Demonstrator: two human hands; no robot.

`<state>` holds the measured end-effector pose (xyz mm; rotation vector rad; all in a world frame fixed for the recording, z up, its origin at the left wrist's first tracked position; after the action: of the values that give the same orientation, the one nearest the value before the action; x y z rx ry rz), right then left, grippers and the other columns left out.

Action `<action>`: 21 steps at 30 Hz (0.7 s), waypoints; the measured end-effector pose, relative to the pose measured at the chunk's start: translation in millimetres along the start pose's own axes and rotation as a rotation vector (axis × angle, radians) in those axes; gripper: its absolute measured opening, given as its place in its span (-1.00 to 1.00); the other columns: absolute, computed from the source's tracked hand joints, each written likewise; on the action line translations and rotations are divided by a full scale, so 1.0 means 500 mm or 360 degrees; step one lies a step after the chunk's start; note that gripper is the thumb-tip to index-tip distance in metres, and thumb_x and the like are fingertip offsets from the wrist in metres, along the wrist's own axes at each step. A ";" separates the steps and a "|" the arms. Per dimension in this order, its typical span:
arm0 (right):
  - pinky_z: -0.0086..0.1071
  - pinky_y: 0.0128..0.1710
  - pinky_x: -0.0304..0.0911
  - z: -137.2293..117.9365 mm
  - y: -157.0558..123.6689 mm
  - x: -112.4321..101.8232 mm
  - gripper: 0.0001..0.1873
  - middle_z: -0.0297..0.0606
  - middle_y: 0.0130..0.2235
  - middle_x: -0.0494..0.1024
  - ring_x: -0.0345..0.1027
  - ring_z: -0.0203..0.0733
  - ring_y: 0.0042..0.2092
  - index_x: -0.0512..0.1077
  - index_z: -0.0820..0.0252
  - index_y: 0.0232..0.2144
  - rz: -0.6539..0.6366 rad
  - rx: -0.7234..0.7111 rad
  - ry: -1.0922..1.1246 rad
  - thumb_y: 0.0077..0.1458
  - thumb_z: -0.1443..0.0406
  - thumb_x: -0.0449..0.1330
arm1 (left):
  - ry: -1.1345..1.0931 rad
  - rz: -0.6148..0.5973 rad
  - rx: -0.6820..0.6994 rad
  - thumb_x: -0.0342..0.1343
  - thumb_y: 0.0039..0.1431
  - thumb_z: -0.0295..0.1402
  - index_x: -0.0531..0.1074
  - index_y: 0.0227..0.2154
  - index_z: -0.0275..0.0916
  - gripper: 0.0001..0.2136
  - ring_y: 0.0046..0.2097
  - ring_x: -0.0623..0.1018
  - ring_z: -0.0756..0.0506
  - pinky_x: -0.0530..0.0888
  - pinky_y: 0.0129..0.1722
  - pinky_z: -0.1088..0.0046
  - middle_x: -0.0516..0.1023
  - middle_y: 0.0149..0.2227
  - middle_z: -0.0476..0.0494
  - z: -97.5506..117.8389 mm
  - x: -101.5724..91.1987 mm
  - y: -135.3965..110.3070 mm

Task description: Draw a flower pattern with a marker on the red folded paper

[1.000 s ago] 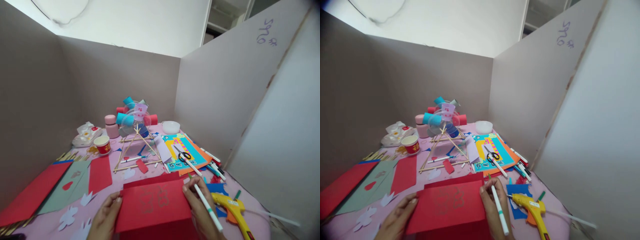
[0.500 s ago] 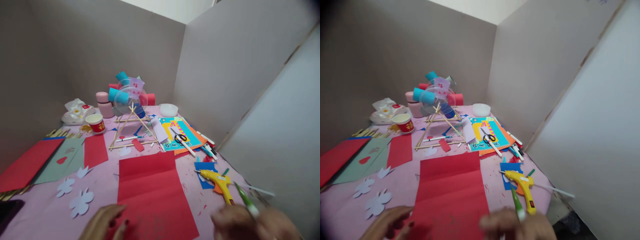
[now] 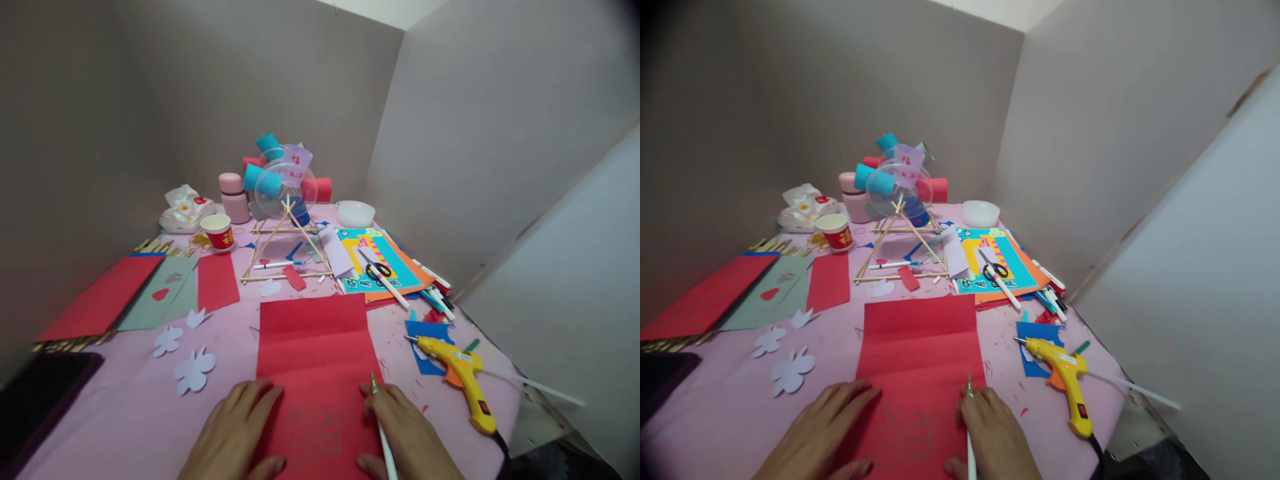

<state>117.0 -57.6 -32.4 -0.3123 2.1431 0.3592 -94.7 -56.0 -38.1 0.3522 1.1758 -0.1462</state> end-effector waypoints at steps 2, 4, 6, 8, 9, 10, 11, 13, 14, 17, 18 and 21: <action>-0.12 -0.24 0.33 0.010 -0.007 0.022 -0.68 -0.05 -0.20 0.52 0.38 0.11 -0.20 0.36 0.17 -0.36 -0.0122 0.0033 -0.0057 -0.26 0.44 0.30 | -0.0018 -0.0140 -0.0022 0.21 -0.08 -0.26 0.37 0.03 -0.05 -0.49 0.06 0.36 -0.32 0.29 0.03 0.13 0.43 0.04 -0.18 0.002 0.008 0.011; -0.16 -0.26 0.30 0.011 -0.010 0.025 -0.67 -0.10 -0.26 0.49 0.36 0.04 -0.25 0.33 0.18 -0.35 -0.0131 0.0054 -0.0027 -0.25 0.47 0.26 | -0.0075 -0.0258 -0.0049 0.21 -0.12 -0.25 0.42 -0.04 -0.07 -0.53 0.02 0.38 -0.34 0.32 -0.02 0.13 0.46 -0.01 -0.20 0.001 0.014 0.019; -0.22 -0.23 0.26 0.009 -0.009 0.016 -0.63 -0.16 -0.25 0.44 0.32 -0.02 -0.23 0.30 0.17 -0.32 -0.0064 0.0070 0.0067 -0.27 0.52 0.22 | -0.0172 -0.0312 -0.0105 0.20 -0.14 -0.27 0.44 -0.11 -0.09 -0.57 0.02 0.37 -0.33 0.30 0.00 0.14 0.45 -0.02 -0.20 -0.004 0.014 0.021; -0.30 -0.23 0.21 0.014 -0.008 0.012 -0.61 -0.23 -0.26 0.40 0.29 -0.09 -0.24 0.26 0.15 -0.33 -0.0037 0.0132 0.0207 -0.27 0.56 0.16 | -0.0304 -0.0304 -0.0179 0.20 -0.13 -0.29 0.43 -0.15 -0.10 -0.62 0.05 0.34 -0.32 0.26 0.04 0.15 0.43 0.00 -0.19 -0.010 0.008 0.020; -0.35 -0.28 0.19 0.020 -0.007 0.014 -0.64 -0.29 -0.32 0.38 0.27 -0.14 -0.29 0.23 0.14 -0.35 -0.0054 0.0188 0.0299 -0.24 0.55 0.14 | -0.0387 -0.0283 -0.0213 0.19 -0.09 -0.28 0.42 -0.16 -0.11 -0.65 0.04 0.35 -0.31 0.25 0.04 0.15 0.43 -0.02 -0.19 -0.012 0.004 0.019; -0.39 -0.34 0.16 0.027 -0.006 0.017 -0.69 -0.35 -0.39 0.35 0.23 -0.20 -0.35 0.20 0.13 -0.37 -0.0074 0.0246 0.0401 -0.19 0.53 0.13 | -0.0490 -0.0270 -0.0250 0.15 -0.03 -0.27 0.42 -0.19 -0.12 -0.72 0.00 0.37 -0.28 0.27 0.02 0.17 0.45 -0.06 -0.18 -0.015 0.001 0.019; -0.43 -0.40 0.11 0.035 -0.006 0.018 -0.74 -0.42 -0.45 0.28 0.17 -0.25 -0.42 0.17 0.12 -0.39 -0.0079 0.0306 0.0514 -0.13 0.50 0.12 | -0.0625 -0.0272 -0.0297 0.10 0.04 -0.27 0.41 -0.23 -0.12 -0.79 -0.07 0.41 -0.25 0.31 -0.04 0.21 0.47 -0.13 -0.16 -0.018 0.001 0.020; -0.47 -0.48 0.01 0.048 -0.002 0.015 -0.82 -0.52 -0.54 0.13 0.02 -0.31 -0.50 0.14 0.10 -0.41 -0.0035 0.0401 0.0766 -0.01 0.40 0.11 | -0.1032 -0.0269 -0.0417 0.04 0.12 -0.26 0.37 -0.32 -0.14 -0.89 -0.26 0.44 -0.14 0.37 -0.21 0.33 0.46 -0.34 -0.06 -0.026 0.002 0.025; -0.48 -0.50 -0.03 0.053 0.001 0.009 -0.82 -0.54 -0.55 0.09 -0.03 -0.32 -0.51 0.13 0.09 -0.41 0.0025 0.0436 0.0905 0.02 0.35 0.12 | -0.1289 -0.0253 -0.0502 0.05 0.12 -0.24 0.35 -0.35 -0.14 -0.89 -0.34 0.42 -0.10 0.37 -0.29 0.38 0.42 -0.42 -0.01 -0.032 0.004 0.027; -0.52 -0.57 -0.12 0.070 0.013 -0.011 -0.75 -0.58 -0.59 0.04 -0.11 -0.36 -0.56 0.13 0.08 -0.43 0.0241 0.0512 0.1281 0.01 0.23 0.19 | -0.2066 -0.0081 -0.0832 0.22 0.01 -0.17 0.32 -0.33 -0.13 -0.75 -0.39 0.41 -0.05 0.37 -0.34 0.44 0.39 -0.47 0.07 -0.054 0.004 0.028; -0.53 -0.59 -0.15 0.075 0.017 -0.021 -0.71 -0.59 -0.61 0.04 -0.12 -0.37 -0.57 0.13 0.08 -0.44 0.0329 0.0531 0.1362 -0.01 0.19 0.23 | -0.2270 -0.0002 -0.0947 0.24 -0.01 -0.15 0.32 -0.27 -0.12 -0.70 -0.36 0.44 -0.06 0.38 -0.31 0.42 0.42 -0.44 0.06 -0.060 0.004 0.024; -0.57 -0.63 -0.14 0.085 0.031 -0.052 -0.61 -0.59 -0.64 0.06 -0.09 -0.40 -0.61 0.16 0.08 -0.48 0.0605 0.0582 0.1432 -0.09 0.08 0.30 | -0.2696 0.0168 -0.1133 0.25 -0.04 -0.05 0.31 -0.09 -0.05 -0.54 -0.28 0.50 -0.10 0.40 -0.27 0.39 0.49 -0.33 0.00 -0.052 0.014 0.008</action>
<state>158.1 -25.5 -31.6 0.2016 3.1003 0.0091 -113.7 -43.0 -52.6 -0.3578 -0.5077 0.0906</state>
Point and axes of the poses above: each hand's wrist, its own y-axis towards the middle knuckle, its own x-axis out of the palm, z = x × y, the point moved 10 cm from there along y, towards the middle knuckle
